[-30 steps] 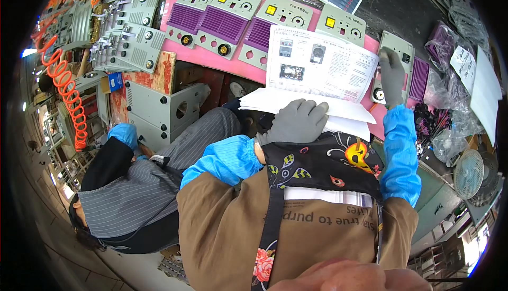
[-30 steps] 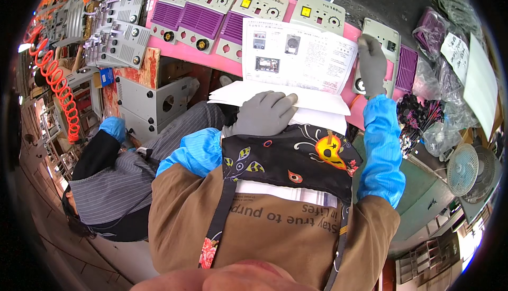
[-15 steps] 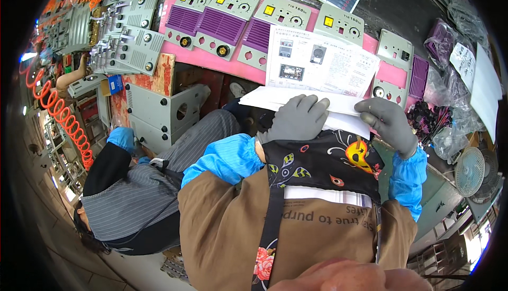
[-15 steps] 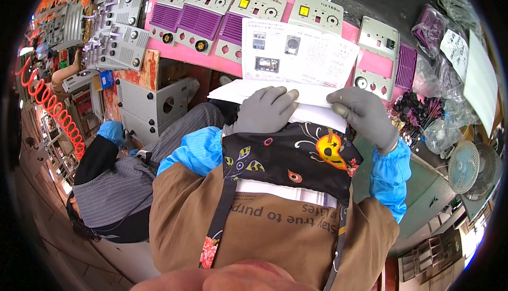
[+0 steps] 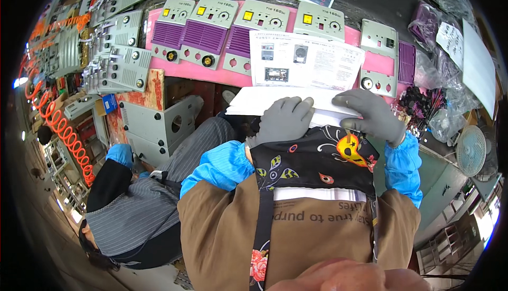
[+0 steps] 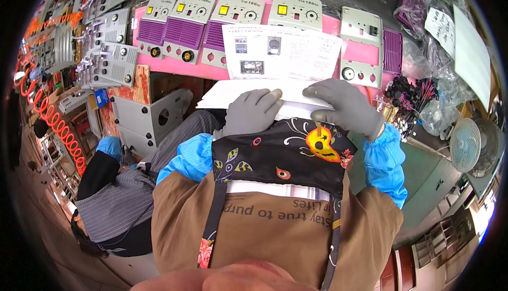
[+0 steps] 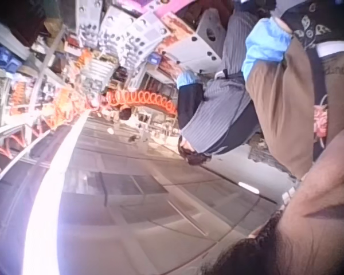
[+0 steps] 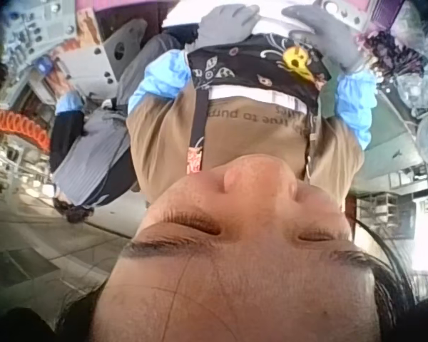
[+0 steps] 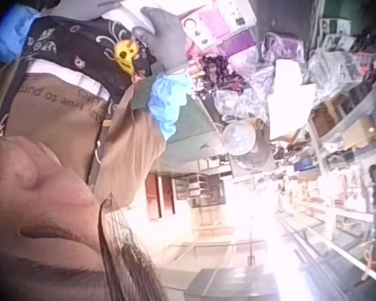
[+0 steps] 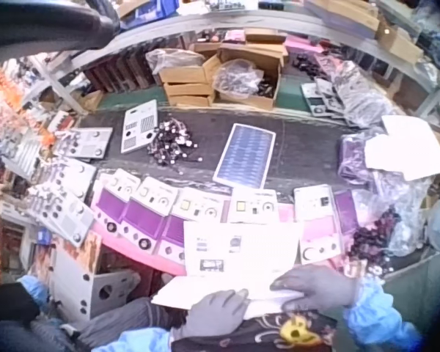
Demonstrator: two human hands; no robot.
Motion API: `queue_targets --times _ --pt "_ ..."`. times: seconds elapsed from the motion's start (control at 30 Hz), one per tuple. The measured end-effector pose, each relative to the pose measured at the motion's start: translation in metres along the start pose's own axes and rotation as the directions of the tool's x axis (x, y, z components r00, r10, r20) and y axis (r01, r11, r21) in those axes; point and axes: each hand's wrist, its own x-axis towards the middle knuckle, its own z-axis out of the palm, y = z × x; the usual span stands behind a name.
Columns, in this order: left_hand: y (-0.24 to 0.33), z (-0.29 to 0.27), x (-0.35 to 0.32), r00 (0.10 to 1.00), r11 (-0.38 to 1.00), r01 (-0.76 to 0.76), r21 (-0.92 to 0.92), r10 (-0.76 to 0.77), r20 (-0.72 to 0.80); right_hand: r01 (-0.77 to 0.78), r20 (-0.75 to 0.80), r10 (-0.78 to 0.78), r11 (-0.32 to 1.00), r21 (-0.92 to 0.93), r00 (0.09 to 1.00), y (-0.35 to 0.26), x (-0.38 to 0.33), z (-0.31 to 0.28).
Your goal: The person reviews a printed instruction sheet and then assembles electronic components on a workbench. They handle purple plastic grilles and grey metal chassis units, placing the grilles onto the chassis. The person also moves a bundle of wires and other small parts on the table.
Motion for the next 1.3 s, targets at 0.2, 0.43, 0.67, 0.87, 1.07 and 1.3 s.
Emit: queue_targets --times 0.2,0.43,0.67,0.87,1.07,1.3 --pt "0.0 -0.001 0.004 0.999 1.0 -0.018 0.005 0.018 -0.037 -0.165 -0.078 0.176 0.977 0.137 0.981 0.01 -0.003 0.014" --pt "-0.005 -0.007 0.011 0.999 0.999 -0.043 0.028 0.044 -0.009 -0.313 -0.148 0.352 0.92 0.234 0.924 0.014 0.006 0.012" --pt "-0.006 -0.008 0.014 0.998 0.999 -0.019 0.037 0.021 -0.052 -0.318 -0.108 0.437 0.782 0.537 0.893 0.052 0.017 0.019" --pt "-0.017 0.01 0.012 0.997 0.996 -0.074 0.054 0.073 0.014 -0.246 -0.166 0.473 0.688 0.683 0.865 0.044 0.026 0.023" --pt "-0.02 0.001 0.029 0.998 0.998 -0.057 0.032 0.057 -0.02 -0.359 -0.046 0.456 0.754 0.55 0.889 0.052 0.026 0.019" --pt "-0.026 0.015 0.023 0.99 0.996 -0.091 0.023 0.087 0.115 -0.442 0.012 0.508 0.738 0.51 0.861 0.059 0.024 0.023"
